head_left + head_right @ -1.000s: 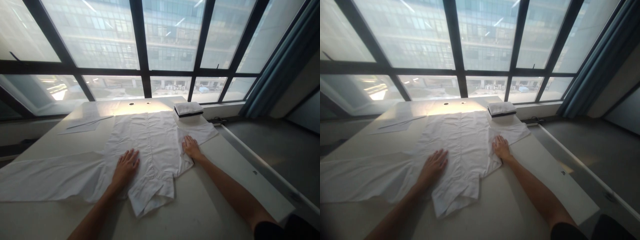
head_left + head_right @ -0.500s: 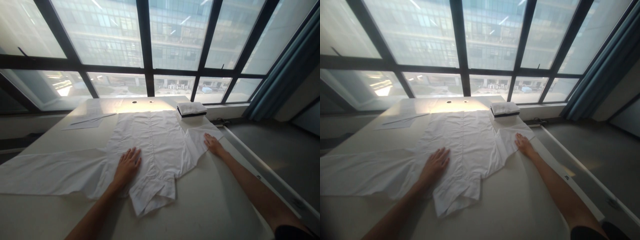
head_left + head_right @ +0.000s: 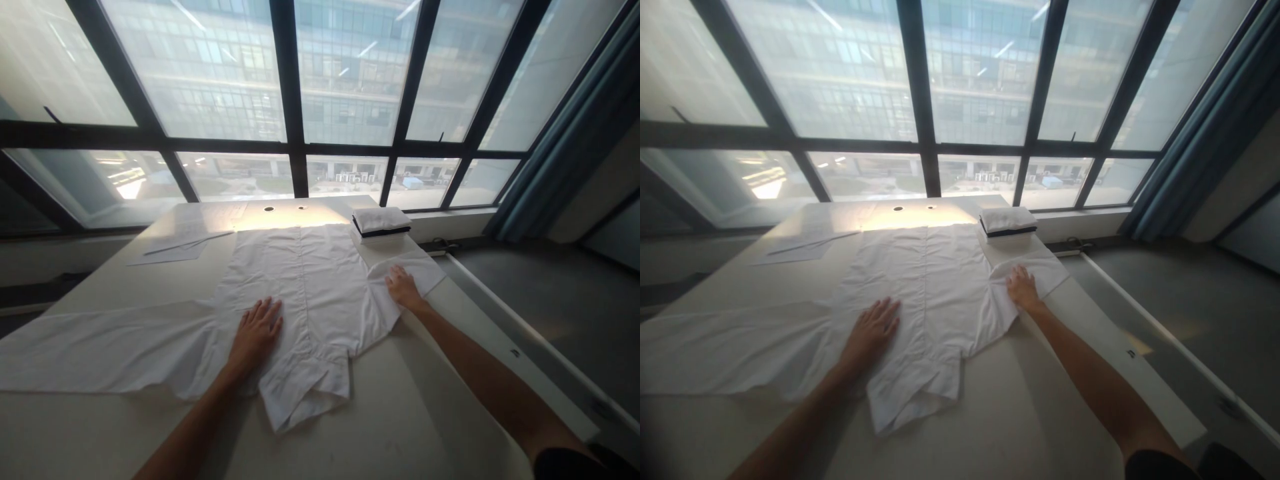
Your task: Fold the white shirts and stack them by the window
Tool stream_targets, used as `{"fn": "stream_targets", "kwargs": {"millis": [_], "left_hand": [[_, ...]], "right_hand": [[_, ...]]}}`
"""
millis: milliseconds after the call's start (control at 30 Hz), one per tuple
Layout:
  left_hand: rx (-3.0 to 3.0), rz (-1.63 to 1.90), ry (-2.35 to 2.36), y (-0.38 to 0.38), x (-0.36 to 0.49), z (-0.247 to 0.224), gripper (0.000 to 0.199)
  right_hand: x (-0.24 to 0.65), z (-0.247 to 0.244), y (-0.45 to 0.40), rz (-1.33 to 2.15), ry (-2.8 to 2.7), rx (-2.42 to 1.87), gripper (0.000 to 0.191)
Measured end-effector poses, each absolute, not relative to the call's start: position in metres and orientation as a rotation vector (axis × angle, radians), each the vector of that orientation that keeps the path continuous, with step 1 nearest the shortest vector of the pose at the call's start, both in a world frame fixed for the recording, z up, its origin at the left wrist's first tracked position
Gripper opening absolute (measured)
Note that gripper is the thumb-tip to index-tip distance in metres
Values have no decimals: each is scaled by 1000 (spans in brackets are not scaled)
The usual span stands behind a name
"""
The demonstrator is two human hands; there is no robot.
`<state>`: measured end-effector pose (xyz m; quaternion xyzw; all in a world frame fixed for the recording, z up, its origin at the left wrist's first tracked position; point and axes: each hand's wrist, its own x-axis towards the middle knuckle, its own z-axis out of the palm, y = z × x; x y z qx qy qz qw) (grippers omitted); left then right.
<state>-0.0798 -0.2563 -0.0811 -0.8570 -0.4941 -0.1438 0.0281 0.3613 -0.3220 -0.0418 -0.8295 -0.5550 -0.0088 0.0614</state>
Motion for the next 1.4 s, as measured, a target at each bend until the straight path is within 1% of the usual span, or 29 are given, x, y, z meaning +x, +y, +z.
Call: {"fn": "stream_targets", "kwargs": {"millis": [133,233,333,533,667,800,1067,1267,1400], "left_hand": [[-2644,-446,-1520,-257,-80,-80,53],[-2646,-440,-1528,-258,-79,-78,53],[-2651,-433,-1542,-260,-78,-76,53],[-2664,-419,-1562,-261,-77,-76,54],[-2665,-418,-1559,-262,-77,-74,54],[-2659,-414,-1576,-265,-75,-71,52],[-2682,-329,-1602,-272,-72,-67,55],[-2655,-262,-1614,-296,-75,-63,55],[-2645,-234,-1661,-303,-77,-63,54]], "right_hand": [[277,-52,-304,37,-1725,-2413,63],[248,-61,-305,70,-1726,-2360,69],[258,-67,-311,75,-1751,-2353,70],[316,-72,-315,-1,-1728,-2415,67],[337,-76,-315,-45,-1662,-2495,67],[342,-81,-316,-96,-1614,-2514,68],[344,-84,-319,-123,-1633,-2439,62],[347,-89,-324,-127,-1691,-2384,63],[339,-83,-332,-191,-1645,-2353,64]]}}
